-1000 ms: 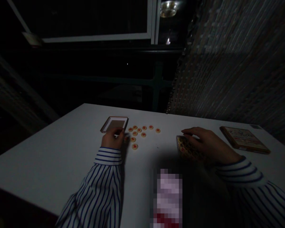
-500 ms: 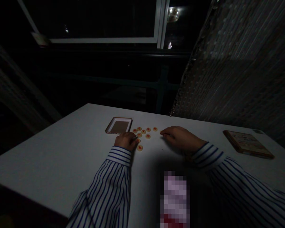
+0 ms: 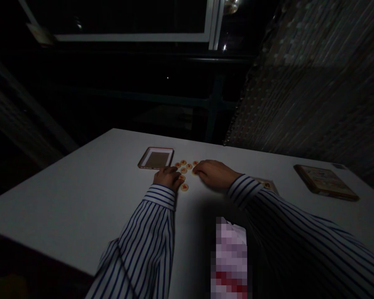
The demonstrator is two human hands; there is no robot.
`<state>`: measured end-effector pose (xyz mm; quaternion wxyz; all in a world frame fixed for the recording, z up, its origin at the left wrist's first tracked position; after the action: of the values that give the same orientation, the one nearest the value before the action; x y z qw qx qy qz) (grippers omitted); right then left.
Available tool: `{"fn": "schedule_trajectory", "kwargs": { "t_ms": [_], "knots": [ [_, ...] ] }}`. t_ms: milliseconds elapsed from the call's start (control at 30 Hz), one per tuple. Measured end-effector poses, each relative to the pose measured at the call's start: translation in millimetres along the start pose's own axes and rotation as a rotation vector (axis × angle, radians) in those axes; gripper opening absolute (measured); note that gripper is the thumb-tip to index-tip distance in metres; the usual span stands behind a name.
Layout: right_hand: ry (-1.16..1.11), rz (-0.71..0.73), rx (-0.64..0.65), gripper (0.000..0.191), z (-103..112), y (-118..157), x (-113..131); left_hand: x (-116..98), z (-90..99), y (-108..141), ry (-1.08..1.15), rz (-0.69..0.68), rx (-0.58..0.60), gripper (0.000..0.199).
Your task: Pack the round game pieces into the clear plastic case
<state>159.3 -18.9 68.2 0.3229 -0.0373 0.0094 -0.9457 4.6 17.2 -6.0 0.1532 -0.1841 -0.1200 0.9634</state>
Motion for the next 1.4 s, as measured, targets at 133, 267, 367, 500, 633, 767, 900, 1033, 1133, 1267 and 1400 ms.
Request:
{"fn": "schedule_trajectory", "kwargs": {
  "t_ms": [133,267,367,500,633,767,900,1033,1133,1267,1400],
  "knots": [
    [-0.006,-0.017,0.012,0.031,-1,0,1,1,-2.4,0,-0.005,-0.027,0.042,0.027],
    [-0.018,-0.060,0.036,0.031,-1,1,1,1,-2.9,0,-0.022,-0.025,0.019,0.028],
    [-0.020,-0.059,0.031,0.031,1,2,1,0,-2.8,-1,-0.026,-0.039,0.018,0.026],
    [-0.021,-0.030,0.009,0.032,3,4,1,-2,0.8,-2,-0.025,-0.047,0.015,0.029],
    [-0.024,-0.006,-0.038,0.032,6,7,-1,-6,8.2,-3,0.001,-0.038,-0.034,0.034],
    [-0.026,0.000,-0.070,0.032,9,11,-4,-12,15.8,-1,0.080,-0.071,-0.085,0.034],
    [-0.031,0.000,-0.085,0.032,13,16,-4,-19,21.9,3,0.245,-0.067,-0.126,0.030],
    [-0.035,-0.014,-0.112,0.033,19,26,-6,-25,22.8,7,0.408,-0.009,-0.157,0.028],
    [-0.053,-0.034,-0.136,0.034,22,34,-9,-31,20.8,9,0.554,0.002,-0.168,0.027],
    [-0.079,-0.042,-0.175,0.034,27,45,-13,-39,21.1,12,0.679,0.018,-0.233,0.026],
    [-0.102,-0.056,-0.200,0.033,31,57,-18,-49,20.7,15,0.854,0.034,-0.259,0.025]
  ]
}}
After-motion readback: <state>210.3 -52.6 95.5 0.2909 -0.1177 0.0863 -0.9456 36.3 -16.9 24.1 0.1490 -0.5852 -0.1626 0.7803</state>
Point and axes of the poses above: each hand's wrist, its own y-axis away from the middle knuckle, its own z-axis out of the back of the hand, x = y × z, the point moved 4 cm from there along -y, towards the middle knuckle, and after that the axes turned 5 degrees about z, right-handed, at the moved point
